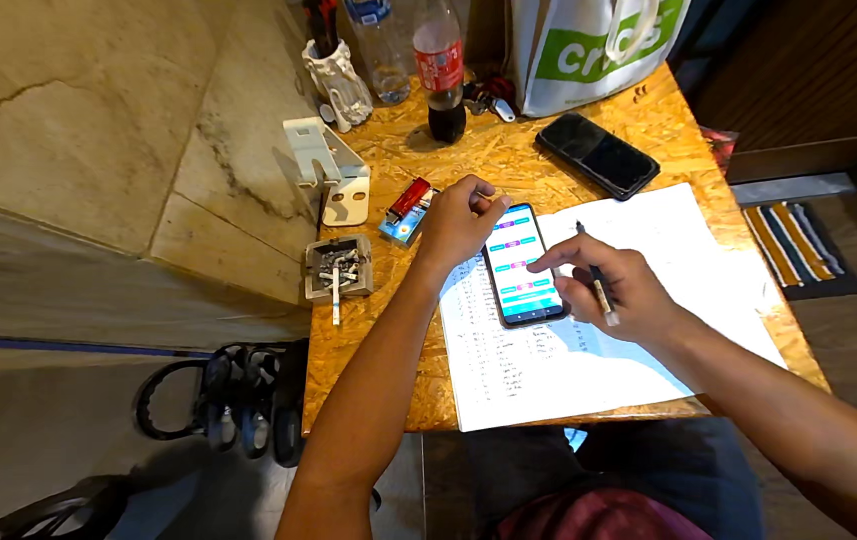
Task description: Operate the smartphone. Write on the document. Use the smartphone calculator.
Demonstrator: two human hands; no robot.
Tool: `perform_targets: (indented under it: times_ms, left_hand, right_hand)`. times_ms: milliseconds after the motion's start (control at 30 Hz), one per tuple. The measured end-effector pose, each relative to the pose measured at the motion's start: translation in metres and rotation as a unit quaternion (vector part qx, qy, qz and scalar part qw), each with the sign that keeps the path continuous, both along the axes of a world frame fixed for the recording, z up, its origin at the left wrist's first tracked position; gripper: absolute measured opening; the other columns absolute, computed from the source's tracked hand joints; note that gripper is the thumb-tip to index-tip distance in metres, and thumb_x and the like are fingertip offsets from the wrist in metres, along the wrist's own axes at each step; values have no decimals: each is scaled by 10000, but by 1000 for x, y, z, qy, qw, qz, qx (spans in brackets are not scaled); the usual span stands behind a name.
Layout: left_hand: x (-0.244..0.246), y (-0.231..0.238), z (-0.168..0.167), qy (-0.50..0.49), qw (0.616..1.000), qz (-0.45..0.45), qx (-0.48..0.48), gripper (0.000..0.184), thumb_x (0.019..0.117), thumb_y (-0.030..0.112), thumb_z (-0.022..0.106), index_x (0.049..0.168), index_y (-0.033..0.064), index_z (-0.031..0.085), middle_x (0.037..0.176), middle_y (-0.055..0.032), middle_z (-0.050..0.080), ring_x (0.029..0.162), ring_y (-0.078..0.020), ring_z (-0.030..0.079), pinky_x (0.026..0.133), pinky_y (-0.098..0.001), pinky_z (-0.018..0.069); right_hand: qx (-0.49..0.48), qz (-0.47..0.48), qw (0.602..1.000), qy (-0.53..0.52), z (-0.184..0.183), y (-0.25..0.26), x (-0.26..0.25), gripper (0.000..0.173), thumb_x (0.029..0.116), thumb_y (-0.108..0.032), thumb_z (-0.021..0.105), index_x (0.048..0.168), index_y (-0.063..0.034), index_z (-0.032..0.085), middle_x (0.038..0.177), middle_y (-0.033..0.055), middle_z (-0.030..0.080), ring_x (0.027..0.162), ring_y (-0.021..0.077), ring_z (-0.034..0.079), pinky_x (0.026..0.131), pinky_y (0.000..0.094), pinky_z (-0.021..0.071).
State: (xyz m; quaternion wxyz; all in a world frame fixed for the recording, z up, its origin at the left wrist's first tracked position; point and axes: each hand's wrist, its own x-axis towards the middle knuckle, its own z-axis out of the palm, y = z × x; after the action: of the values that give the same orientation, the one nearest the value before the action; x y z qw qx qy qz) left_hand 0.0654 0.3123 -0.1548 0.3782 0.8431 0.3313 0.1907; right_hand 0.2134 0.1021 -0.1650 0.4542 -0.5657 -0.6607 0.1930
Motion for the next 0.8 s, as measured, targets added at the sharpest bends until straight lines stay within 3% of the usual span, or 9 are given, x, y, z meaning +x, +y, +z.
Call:
perform_targets:
  times_ms: [67,233,367,433,500,667,800]
  left_hand:
    - [0,0,1,0,1000,1,2,306,996,371,664,1159,113,684,904,8,717,830,-103,683,791,-363,571]
    - [0,-1,1,0,1000,2,1,310,993,374,666,1158,113,685,900,5,708,812,-104,677,774,-358,571]
    - [0,1,0,0,1000,2,-1,311,991,382,665,1159,122,686,905,12,713,827,-107,679,787,-373,570]
    - [0,1,-1,1,1000,2,-2,311,990,380,667,1164,123,687,904,13,715,828,-106,681,788,-375,571]
    - [0,1,-1,1,1000,2,-2,312,990,373,672,1168,118,685,909,10,716,828,-106,683,785,-365,574]
    - [-1,0,1,2,1000,-2,-3,321,992,372,665,1170,106,687,922,-8,720,851,-130,690,804,-393,575]
    - [-1,0,2,5,1000,-2,3,327,991,382,663,1169,109,688,912,-4,716,855,-131,685,808,-406,568]
  right_hand:
    - [-26,0,999,-32,0,3,-3,302,996,-244,557,1272,-172,655,720,-52,583,518,36,489,451,250,462]
    - [-52,3,996,-72,1,6,-5,342,994,-259,563,1324,-192,625,841,-55,656,572,32,529,503,260,492]
    - [-32,-11,999,-23,1,4,-1,330,994,-227,550,1310,-176,628,814,-41,641,532,53,525,458,271,493]
    - [-13,-26,1000,-3,1,2,2,314,983,-182,545,1284,-155,630,1013,-38,715,574,43,545,473,251,483]
    - [2,-35,999,1,2,2,4,290,966,-157,544,1241,-134,634,1096,-36,735,602,30,563,489,228,476]
    - [-6,-35,999,-10,0,1,4,285,973,-180,556,1240,-136,644,1003,-45,728,585,18,531,492,220,461]
    - [-16,-41,999,-13,1,0,3,287,975,-186,554,1246,-152,642,1031,-49,724,581,26,533,488,233,464]
